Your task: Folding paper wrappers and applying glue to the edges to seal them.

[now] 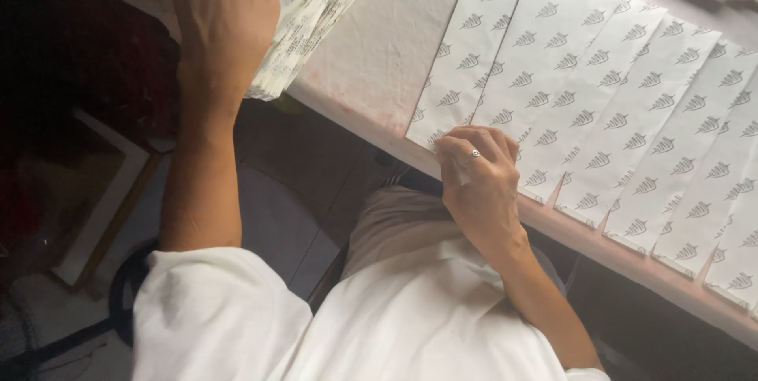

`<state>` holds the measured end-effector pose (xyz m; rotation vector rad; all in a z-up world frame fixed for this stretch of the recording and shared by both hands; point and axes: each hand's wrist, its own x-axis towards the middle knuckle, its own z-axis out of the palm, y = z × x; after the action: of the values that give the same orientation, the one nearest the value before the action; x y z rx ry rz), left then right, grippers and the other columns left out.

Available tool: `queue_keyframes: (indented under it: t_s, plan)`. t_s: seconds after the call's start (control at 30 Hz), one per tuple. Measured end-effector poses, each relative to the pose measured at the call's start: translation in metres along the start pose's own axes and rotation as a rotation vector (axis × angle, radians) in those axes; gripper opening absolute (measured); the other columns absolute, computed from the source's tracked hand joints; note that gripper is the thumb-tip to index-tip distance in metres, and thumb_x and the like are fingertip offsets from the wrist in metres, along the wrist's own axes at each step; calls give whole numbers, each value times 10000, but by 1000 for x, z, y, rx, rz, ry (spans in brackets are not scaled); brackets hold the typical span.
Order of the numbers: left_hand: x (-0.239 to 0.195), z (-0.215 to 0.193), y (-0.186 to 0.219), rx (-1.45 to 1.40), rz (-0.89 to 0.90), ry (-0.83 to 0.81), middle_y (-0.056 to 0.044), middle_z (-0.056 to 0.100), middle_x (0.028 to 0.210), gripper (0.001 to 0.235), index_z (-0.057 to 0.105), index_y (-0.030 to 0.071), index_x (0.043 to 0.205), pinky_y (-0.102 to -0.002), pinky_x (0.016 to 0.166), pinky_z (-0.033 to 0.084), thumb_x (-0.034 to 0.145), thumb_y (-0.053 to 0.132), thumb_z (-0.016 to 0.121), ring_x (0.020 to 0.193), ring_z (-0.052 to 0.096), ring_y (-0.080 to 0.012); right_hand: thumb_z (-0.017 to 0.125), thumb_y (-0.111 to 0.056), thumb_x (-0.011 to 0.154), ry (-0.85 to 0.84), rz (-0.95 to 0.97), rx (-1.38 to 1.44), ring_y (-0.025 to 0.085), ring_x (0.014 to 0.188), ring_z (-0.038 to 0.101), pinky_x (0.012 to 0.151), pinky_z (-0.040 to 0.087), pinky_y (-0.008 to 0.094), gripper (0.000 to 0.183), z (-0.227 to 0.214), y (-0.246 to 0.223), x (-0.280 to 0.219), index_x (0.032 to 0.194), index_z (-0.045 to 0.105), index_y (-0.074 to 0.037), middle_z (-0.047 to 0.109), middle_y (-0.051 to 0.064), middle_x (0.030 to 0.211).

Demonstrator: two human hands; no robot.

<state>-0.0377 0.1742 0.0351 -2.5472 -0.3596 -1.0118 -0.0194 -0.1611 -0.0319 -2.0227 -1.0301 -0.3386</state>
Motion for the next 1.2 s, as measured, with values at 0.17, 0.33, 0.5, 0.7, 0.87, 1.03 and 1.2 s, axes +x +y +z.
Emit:
queue_keyframes:
  t_s: [0.17,0.33,0.5,0.7,0.87,1.03,1.2]
  plan:
    - [-6,21,-6,121,-46,-88,22,577,686,167,617,183,856,-356,532,475,990,114,688,570,618,-204,707,92,974,-6,-23,1,221,940,623,948,380,383,246,-1,0,0,1011,651,-145,683,19,1027]
    - [-5,24,-11,-19,-135,132,-53,604,719,165,592,120,812,-396,498,422,912,77,716,596,576,-287,696,87,988,-1,-27,9,231,961,615,955,375,395,239,0,0,1,1027,650,-145,676,15,1039]
    - [-2,-14,18,-24,-92,241,-47,540,661,404,524,123,714,-417,547,353,930,120,865,598,508,-300,690,100,979,-9,-37,2,242,966,614,946,376,408,247,0,1,1,1036,643,-136,670,28,1046]
    - [-29,-31,107,-345,142,228,-192,769,1007,90,774,-16,1001,-444,733,563,956,-33,698,939,748,-342,708,108,967,-10,-46,-16,247,976,624,945,374,409,249,1,1,0,1037,654,-124,669,39,1056]
    - [-57,-4,154,-319,143,63,-177,791,984,95,798,4,912,-389,785,598,826,8,839,969,760,-338,699,105,976,-9,-60,-35,250,967,630,942,381,398,251,-1,-1,3,1055,655,-129,678,48,1047]
    - [-49,-17,168,-313,81,-132,-222,741,770,145,767,-15,838,-406,715,562,742,9,872,845,761,-387,735,172,821,-46,-24,-37,297,992,687,911,427,427,228,-7,-9,12,961,782,-1,692,90,872]
    - [-59,-8,165,-428,79,-174,-252,744,872,389,774,-39,944,-439,733,557,795,301,892,896,748,-409,723,176,832,-66,-22,-42,311,1007,681,914,418,433,224,-7,-11,12,969,774,6,685,102,892]
